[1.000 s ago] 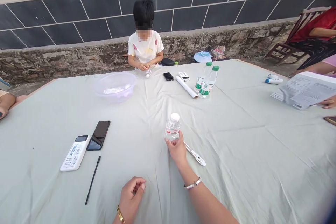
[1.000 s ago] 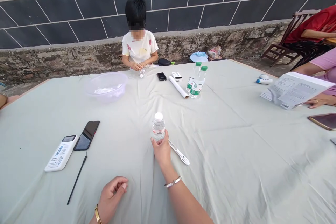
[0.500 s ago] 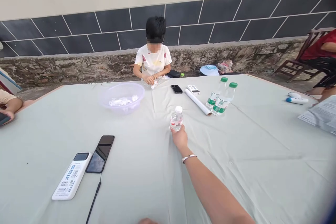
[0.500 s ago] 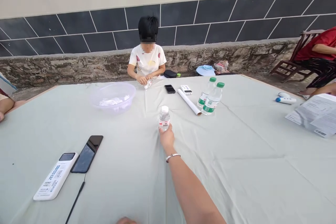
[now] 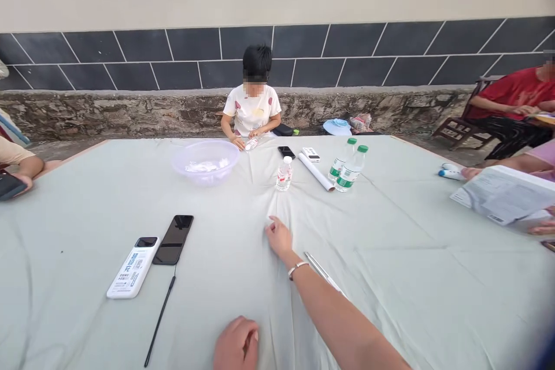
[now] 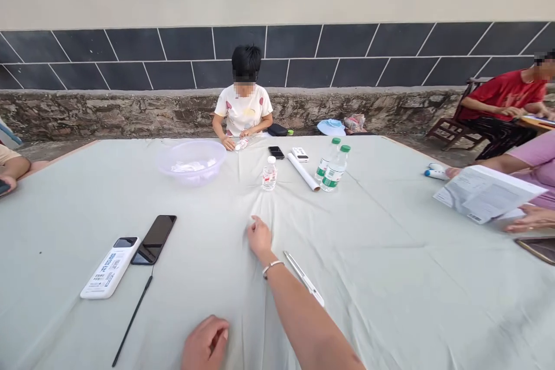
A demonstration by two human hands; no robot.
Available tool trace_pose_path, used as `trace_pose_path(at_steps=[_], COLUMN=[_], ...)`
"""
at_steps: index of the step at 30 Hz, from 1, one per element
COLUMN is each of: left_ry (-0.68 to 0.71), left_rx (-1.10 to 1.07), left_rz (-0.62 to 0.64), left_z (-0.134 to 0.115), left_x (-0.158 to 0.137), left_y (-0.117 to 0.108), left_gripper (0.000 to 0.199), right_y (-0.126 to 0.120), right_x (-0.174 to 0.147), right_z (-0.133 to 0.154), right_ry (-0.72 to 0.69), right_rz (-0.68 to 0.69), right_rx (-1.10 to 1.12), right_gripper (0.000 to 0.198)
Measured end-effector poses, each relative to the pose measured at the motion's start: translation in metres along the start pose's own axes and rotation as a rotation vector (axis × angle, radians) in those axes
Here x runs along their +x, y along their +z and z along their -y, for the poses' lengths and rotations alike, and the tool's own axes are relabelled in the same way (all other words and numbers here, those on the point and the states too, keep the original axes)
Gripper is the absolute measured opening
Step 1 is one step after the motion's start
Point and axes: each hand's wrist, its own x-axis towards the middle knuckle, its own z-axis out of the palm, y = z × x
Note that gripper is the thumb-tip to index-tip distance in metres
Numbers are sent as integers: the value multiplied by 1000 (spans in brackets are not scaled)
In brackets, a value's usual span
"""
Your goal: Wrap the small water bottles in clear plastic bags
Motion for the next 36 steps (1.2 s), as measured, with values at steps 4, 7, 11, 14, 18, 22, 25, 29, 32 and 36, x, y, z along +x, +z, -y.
trace_pose_path(at_steps=[4,7,11,14,18,22,25,29,32,36], left_ry=[79,111,174,208,216,173,177,213,221,225], left_rx=[31,106,92,71,72,109,127,128,135,139], left_rz=[-13,-23,-65,-116,-95,-44,-19,-13,-18,-24], left_z=[-14,-17,-15,-17,-25,-32,-33,-32,-35,-36], left_x=[-1,-25,-71,-93,-98,-94,-92,-92,-92,-92], left_y=[-12,-5,17,24,17,8,4,2,0,-2], left_gripper=[22,19,20,27,27,26,25,24,24,23], right_y=[16,12,-9,-18,-21,-21,-20,-21,-22,-22], right_x=[-123,-187,-226,-237,-243,-244,-243,-243,-244,-244], right_z=[-15,-24,-37,-43,-43,-41,-41,-40,-39,-38], right_ry=[-333,-355,-382,-385,-367,-380,-388,-393,-385,-384], right_rz=[90,147,215,227,199,192,183,186,191,192], right_rx=[-83,-34,-62,-123,-144,-140,-142,-157,-162,-156], right_gripper=[30,28,28,27,25,25,26,25,25,25])
